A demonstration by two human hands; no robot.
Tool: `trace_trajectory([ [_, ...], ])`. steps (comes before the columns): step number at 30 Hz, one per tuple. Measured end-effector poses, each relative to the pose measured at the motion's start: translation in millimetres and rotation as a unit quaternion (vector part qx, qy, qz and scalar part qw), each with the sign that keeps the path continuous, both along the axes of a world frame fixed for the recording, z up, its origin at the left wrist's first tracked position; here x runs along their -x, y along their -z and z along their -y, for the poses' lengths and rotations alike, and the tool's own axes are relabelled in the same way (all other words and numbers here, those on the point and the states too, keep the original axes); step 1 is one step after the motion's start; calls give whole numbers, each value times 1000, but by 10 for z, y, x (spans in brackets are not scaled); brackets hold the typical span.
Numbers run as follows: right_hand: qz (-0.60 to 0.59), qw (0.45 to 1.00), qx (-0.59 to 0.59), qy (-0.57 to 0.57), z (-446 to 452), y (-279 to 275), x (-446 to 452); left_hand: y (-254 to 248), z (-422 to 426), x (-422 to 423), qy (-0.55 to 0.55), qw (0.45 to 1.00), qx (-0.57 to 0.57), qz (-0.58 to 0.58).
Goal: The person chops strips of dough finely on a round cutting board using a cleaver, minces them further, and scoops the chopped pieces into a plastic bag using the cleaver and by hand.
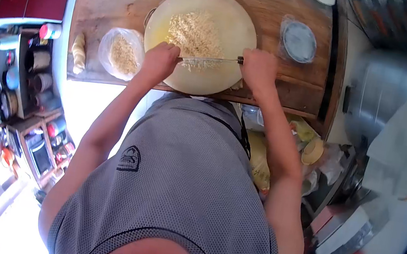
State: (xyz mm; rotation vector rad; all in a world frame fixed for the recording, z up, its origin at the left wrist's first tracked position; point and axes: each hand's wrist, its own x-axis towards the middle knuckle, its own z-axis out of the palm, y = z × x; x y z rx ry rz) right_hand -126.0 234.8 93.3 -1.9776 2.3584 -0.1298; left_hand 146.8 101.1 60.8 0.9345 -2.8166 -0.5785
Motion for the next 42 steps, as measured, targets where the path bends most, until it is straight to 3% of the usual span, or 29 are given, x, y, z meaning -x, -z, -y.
trace_trajectory([
  [5, 11, 998, 15, -53, 91, 431, 174, 122, 54, 45, -38, 999, 9, 23],
  [9, 18, 998, 30, -52, 148, 223, 181, 56, -27, 32, -55, 998, -5, 30],
  [13, 11, 996, 31, -83, 220, 360, 220, 68, -46, 70, -73, 997, 7, 35],
  [16, 14, 995, -15, -97, 240, 304, 225, 85, -56, 65, -99, 994, 11, 51],
  [18, -8, 996, 31, -89, 332, 168, 265, 86, -55, 65, -105, 994, 32, 27],
  [21, -10, 994, -18, -103, 389, 342, 245, 123, -100, 46, -115, 993, 34, 23],
  [25, 0, 993, 26, -115, 423, 180, 291, 64, -99, 51, -136, 990, 23, 16],
  [29, 0, 991, 11, -133, 408, 397, 355, 126, -120, 67, -131, 990, 42, 20],
  [33, -20, 992, 17, -124, 500, 109, 325, -51, -140, 89, -146, 988, 16, 44],
  [36, -13, 986, 20, -167, 538, 414, 378, -48, -112, 112, -142, 988, 21, 50],
  [40, -27, 991, -21, -127, 535, 309, 340, -78, -72, 112, -151, 987, 25, 48],
  [42, -23, 989, 53, -135, 599, 229, 371, -16, -5, 124, -155, 987, 28, 44],
])
